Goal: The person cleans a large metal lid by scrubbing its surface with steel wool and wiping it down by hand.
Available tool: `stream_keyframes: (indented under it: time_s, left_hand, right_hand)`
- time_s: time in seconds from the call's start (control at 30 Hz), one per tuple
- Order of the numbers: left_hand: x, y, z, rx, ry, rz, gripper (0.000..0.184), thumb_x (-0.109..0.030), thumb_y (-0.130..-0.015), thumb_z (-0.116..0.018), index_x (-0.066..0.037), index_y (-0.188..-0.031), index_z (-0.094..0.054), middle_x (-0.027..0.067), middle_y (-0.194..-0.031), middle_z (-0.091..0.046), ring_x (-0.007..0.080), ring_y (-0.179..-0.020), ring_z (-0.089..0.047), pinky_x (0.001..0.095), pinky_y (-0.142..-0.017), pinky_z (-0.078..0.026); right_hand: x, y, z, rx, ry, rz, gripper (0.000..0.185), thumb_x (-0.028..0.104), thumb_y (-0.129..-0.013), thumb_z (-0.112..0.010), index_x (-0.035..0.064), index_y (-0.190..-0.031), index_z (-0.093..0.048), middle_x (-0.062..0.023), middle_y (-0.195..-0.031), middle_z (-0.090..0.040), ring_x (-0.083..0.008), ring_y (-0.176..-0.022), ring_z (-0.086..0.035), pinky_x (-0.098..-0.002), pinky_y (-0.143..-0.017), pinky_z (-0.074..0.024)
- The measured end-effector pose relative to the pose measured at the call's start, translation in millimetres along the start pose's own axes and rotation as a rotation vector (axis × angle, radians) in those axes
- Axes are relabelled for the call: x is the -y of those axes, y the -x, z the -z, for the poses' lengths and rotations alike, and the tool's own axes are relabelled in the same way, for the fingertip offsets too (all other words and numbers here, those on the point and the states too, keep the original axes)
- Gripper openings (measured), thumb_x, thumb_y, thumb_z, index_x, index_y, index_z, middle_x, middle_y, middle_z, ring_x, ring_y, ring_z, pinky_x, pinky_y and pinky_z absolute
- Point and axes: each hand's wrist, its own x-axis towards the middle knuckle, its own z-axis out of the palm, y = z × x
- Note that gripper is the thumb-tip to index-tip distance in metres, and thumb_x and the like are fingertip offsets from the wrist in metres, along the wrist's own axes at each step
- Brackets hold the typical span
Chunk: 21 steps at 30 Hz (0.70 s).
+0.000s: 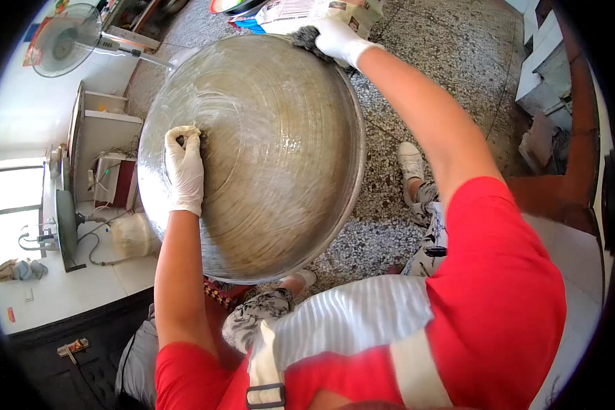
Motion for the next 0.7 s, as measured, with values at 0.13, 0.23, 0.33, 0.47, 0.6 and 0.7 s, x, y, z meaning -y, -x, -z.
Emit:
stream_keyframes:
  time_s: [0.13, 0.23, 0.33, 0.47, 0.6, 0.7]
  left_hand:
    - [-4.8, -2.6, -1.4, -0.019, -0.030, -0.005, 0.012, -0.004, -0.090, -0.055, -0.006, -0.101, -0.052, 0.0023, -0.098, -0.056, 0.0131, -0.095, -0.050, 0.0274, -0.092, -0.038]
    - [9.7, -13.2, 7.9, -0.052, -0.107, -0.084, 0.009, -0.006, -0.089, -0.057, -0.004, -0.098, -0.054, 0.0042, -0.093, -0.059, 0.0128, -0.091, -0.052, 0.0277, -0.087, -0.042]
    - [13.3, -18.2, 4.4, -0.083, -0.165, -0.145, 0.013, -0.011, -0.088, -0.061, -0.004, -0.097, -0.055, 0.0046, -0.087, -0.061, 0.0144, -0.082, -0.055, 0.0287, -0.078, -0.045]
    - [18.8, -23.6, 15.1, -0.056, -0.172, 0.005, 0.016, -0.007, -0.083, -0.062, -0.006, -0.098, -0.056, 0.0014, -0.084, -0.058, 0.0117, -0.076, -0.052, 0.0263, -0.073, -0.045]
    - [15.0, -22.9, 11.6, -0.029, -0.076, 0.066, 0.019, -0.005, -0.086, -0.060, -0.006, -0.104, -0.053, 0.0027, -0.098, -0.057, 0.0120, -0.092, -0.052, 0.0257, -0.086, -0.042]
    - [18.1, -17.5, 7.1, -0.071, -0.023, 0.004, 0.015, -0.005, -0.084, -0.061, -0.005, -0.098, -0.057, 0.0035, -0.091, -0.058, 0.0122, -0.084, -0.052, 0.0264, -0.079, -0.044]
  right_hand:
    - [20.4, 18.0, 14.0, -0.004, 0.011, -0.046, 0.040, 0.003, -0.074, -0.047, 0.0013, -0.111, -0.063, -0.0255, -0.104, -0.063, -0.0356, -0.101, -0.061, -0.0409, -0.089, -0.0468]
    - [32.4, 105.0, 33.1, -0.040, -0.290, -0.003, 0.028, 0.004, -0.073, -0.051, -0.0016, -0.097, -0.064, -0.0260, -0.096, -0.064, -0.0408, -0.092, -0.061, -0.0453, -0.085, -0.0477]
    - [70.8, 197.8, 40.9, -0.032, -0.345, -0.077, 0.037, -0.002, -0.071, -0.048, -0.0060, -0.105, -0.062, -0.0225, -0.102, -0.062, -0.0372, -0.096, -0.059, -0.0442, -0.090, -0.0452]
    - [107.9, 244.1, 35.0, -0.057, -0.448, -0.117, 0.035, -0.002, -0.071, -0.049, -0.0051, -0.103, -0.064, -0.0231, -0.099, -0.062, -0.0353, -0.095, -0.059, -0.0429, -0.091, -0.0452]
    - [100.1, 204.8, 54.1, 0.009, -0.701, -0.296, 0.026, 0.007, -0.079, -0.056, -0.0020, -0.100, -0.067, -0.0146, -0.086, -0.068, -0.0253, -0.079, -0.063, -0.0344, -0.076, -0.0486]
    - [35.8, 136.5, 27.0, -0.024, -0.913, -0.387, 0.028, 0.009, -0.080, -0.057, -0.0045, -0.103, -0.065, -0.0108, -0.087, -0.066, -0.0187, -0.073, -0.060, -0.0317, -0.069, -0.0474]
